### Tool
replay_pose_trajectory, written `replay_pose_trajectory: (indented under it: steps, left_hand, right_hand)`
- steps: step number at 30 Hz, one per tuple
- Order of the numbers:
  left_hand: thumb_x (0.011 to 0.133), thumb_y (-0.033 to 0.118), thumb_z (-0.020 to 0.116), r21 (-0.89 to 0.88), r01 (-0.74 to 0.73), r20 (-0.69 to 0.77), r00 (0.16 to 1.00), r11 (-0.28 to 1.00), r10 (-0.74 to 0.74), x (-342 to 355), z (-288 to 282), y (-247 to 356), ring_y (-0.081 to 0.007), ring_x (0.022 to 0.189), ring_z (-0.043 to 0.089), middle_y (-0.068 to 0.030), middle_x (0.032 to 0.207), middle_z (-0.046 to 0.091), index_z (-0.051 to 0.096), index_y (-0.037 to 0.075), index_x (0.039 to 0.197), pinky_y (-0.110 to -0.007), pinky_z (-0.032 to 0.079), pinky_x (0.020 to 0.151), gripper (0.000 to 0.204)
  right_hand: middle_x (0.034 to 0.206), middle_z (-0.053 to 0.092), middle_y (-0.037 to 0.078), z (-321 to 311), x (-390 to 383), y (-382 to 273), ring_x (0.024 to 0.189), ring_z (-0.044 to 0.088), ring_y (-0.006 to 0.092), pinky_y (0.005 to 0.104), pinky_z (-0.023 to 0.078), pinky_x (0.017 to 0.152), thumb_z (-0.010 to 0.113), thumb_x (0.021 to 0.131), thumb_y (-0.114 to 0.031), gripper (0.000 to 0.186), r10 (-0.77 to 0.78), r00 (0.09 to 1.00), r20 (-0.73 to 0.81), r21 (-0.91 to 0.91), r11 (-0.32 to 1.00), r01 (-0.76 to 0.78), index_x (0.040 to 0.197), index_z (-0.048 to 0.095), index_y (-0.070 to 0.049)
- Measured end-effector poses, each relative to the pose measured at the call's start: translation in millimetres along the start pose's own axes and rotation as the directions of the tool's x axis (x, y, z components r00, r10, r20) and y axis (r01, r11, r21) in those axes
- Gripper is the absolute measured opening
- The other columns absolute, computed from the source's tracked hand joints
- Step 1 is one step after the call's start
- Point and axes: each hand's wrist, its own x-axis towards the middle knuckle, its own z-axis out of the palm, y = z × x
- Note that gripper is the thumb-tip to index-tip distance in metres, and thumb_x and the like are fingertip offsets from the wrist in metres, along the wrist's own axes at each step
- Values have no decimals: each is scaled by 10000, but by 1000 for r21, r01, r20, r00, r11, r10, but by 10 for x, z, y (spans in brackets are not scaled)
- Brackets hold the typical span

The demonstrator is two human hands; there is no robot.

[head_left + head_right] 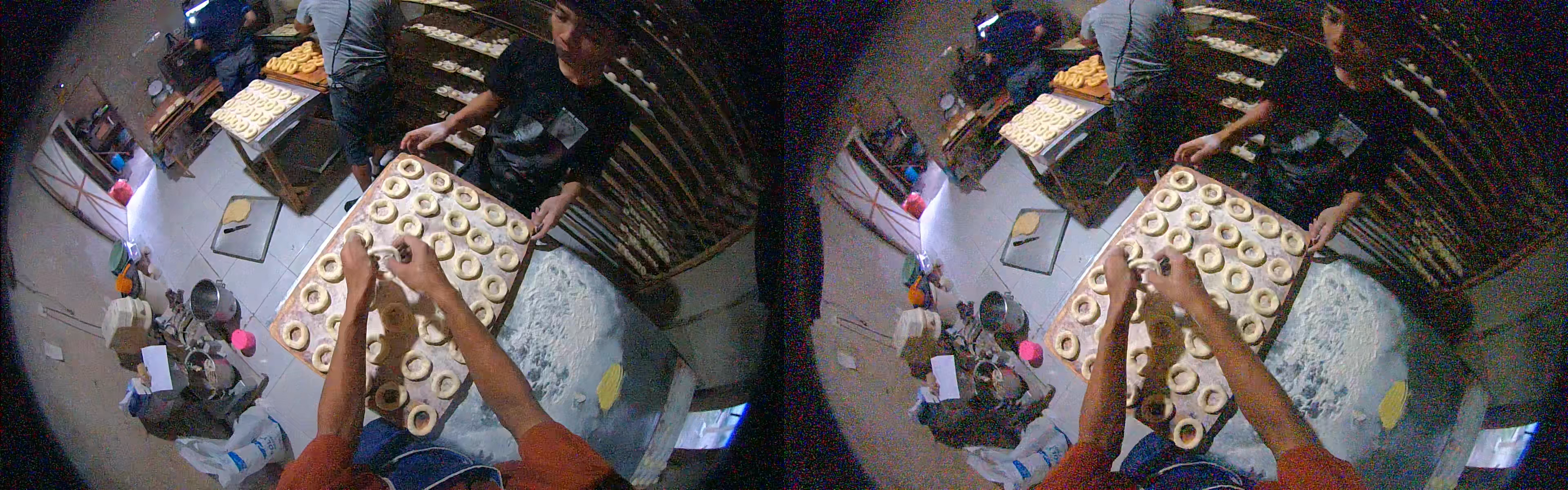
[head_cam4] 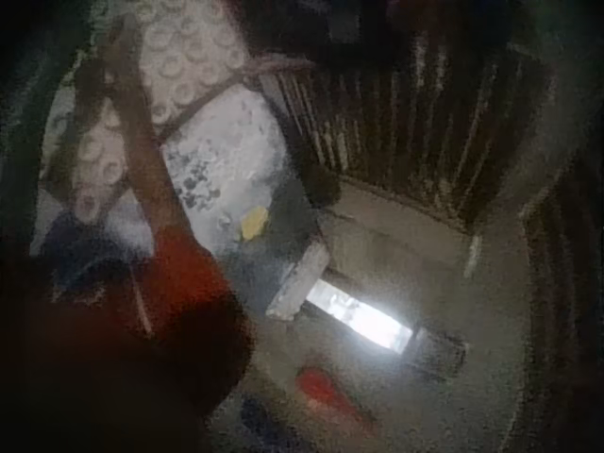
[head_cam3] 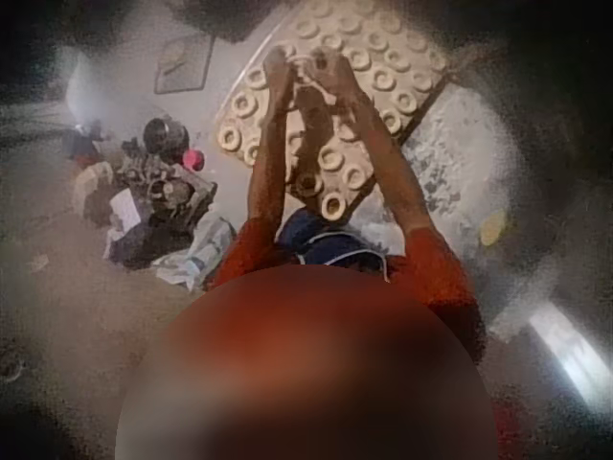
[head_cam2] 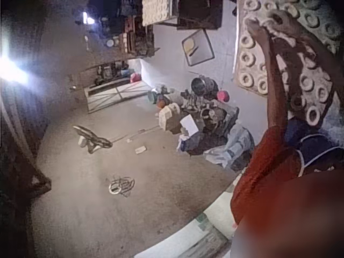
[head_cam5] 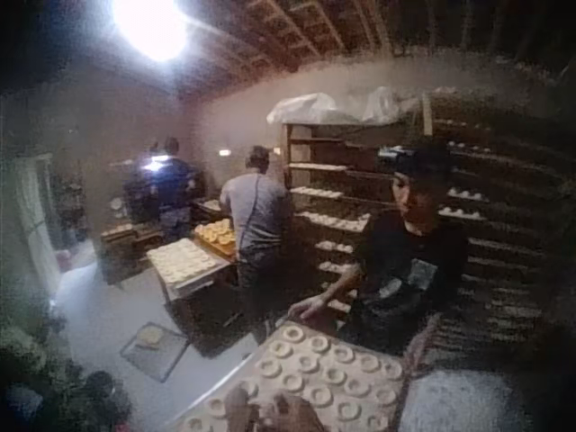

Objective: The person shapes small dough balls into rings by hand and places them on a wooden board. Another person works alongside, also shaping dough and arranging it on trays.

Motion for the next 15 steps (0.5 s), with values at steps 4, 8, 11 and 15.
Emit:
replay_pose_trajectory:
  steps: [4, 8, 11, 15]
  left_hand:
    - [898, 188, 457, 736, -275, 57, 936, 619, 348, 1, -58, -247, -329, 882, 533, -173, 932, 554, 546, 40, 961, -491, 391, 743, 184]
    - [757, 36, 517, 645, -418, 135, 886, 640, 443, -595, -610, -124, -333, 890, 522, -150, 924, 559, 581, 41, 980, -455, 396, 772, 232]
    - [766, 43, 532, 600, -366, 90, 914, 712, 395, -1165, -927, 185, -322, 854, 512, -146, 855, 545, 565, 19, 934, -432, 394, 767, 173]
    - [781, 12, 524, 602, -317, 115, 942, 733, 314, -1717, -1123, 161, -308, 829, 502, -142, 836, 535, 559, 7, 921, -428, 393, 758, 145]
  right_hand:
    - [1044, 603, 185, -20, -192, 61, 909, 624, 296, 387, 510, 770, 705, 757, -183, 551, 18, 987, -162, -419, 904, -85, 1231, 462, -43]
    - [1145, 551, 198, -505, -1231, -195, 991, 602, 318, 388, 493, 829, 677, 779, -102, 501, 169, 985, -44, -170, 970, -174, 1235, 477, -41]
    - [1033, 629, 189, -780, -2216, -48, 917, 636, 317, 416, 512, 782, 674, 824, -214, 454, 462, 885, -56, -156, 871, -465, 1217, 495, -75]
    - [950, 671, 156, -1093, -3248, 161, 807, 668, 251, 371, 519, 705, 633, 861, -177, 372, 584, 784, -211, -256, 741, -621, 1206, 516, -99]
